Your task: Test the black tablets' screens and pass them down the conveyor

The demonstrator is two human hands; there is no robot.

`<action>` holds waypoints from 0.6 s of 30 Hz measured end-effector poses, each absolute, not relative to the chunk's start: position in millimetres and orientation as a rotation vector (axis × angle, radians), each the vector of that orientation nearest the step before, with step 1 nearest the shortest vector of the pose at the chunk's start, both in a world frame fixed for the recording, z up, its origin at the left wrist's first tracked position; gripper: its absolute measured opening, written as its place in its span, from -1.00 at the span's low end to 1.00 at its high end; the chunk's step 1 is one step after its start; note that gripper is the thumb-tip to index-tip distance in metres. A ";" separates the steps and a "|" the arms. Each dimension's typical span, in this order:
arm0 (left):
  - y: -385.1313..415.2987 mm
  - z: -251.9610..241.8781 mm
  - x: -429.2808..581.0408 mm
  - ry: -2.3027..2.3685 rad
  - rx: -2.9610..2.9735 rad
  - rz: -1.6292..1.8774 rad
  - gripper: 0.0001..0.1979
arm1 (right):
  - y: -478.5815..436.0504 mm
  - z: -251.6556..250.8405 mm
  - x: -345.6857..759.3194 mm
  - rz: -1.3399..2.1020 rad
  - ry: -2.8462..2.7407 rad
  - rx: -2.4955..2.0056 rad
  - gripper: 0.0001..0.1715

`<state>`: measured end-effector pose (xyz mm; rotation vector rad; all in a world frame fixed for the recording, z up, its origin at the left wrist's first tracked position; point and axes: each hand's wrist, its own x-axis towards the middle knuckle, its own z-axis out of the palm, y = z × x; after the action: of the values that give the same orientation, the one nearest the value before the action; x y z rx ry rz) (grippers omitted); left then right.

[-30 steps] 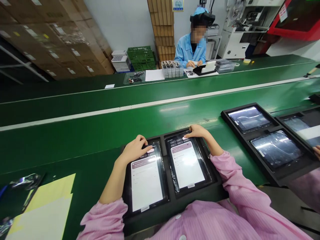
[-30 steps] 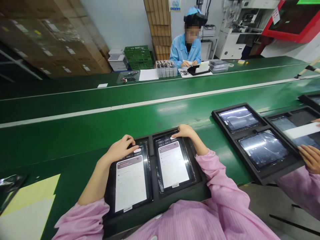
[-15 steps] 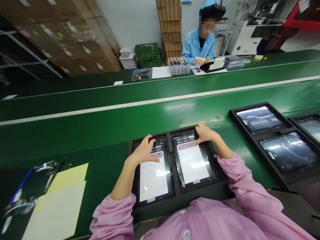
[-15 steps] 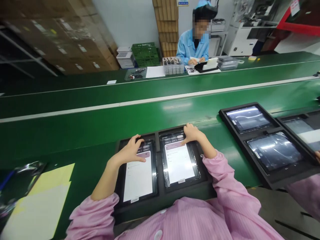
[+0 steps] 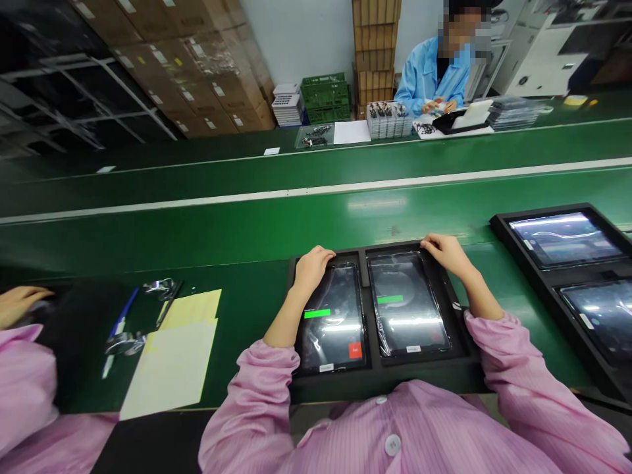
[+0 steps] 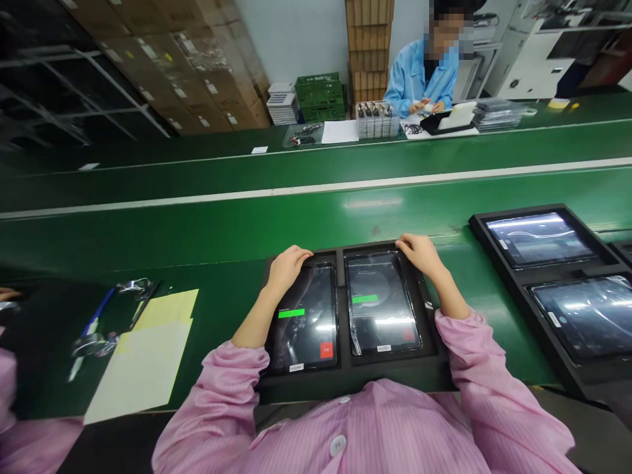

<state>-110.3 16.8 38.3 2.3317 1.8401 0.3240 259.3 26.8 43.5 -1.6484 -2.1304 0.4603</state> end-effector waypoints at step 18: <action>-1.9 49.7 -79.6 1.507 2.645 -0.031 -0.54 | -58.9 6.7 255.8 0.032 -2.028 -1.355 -0.74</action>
<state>-79.6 -1.9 49.7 2.6446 1.5069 -0.0314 255.8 -58.9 6.7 -1.3551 -2.0281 0.0324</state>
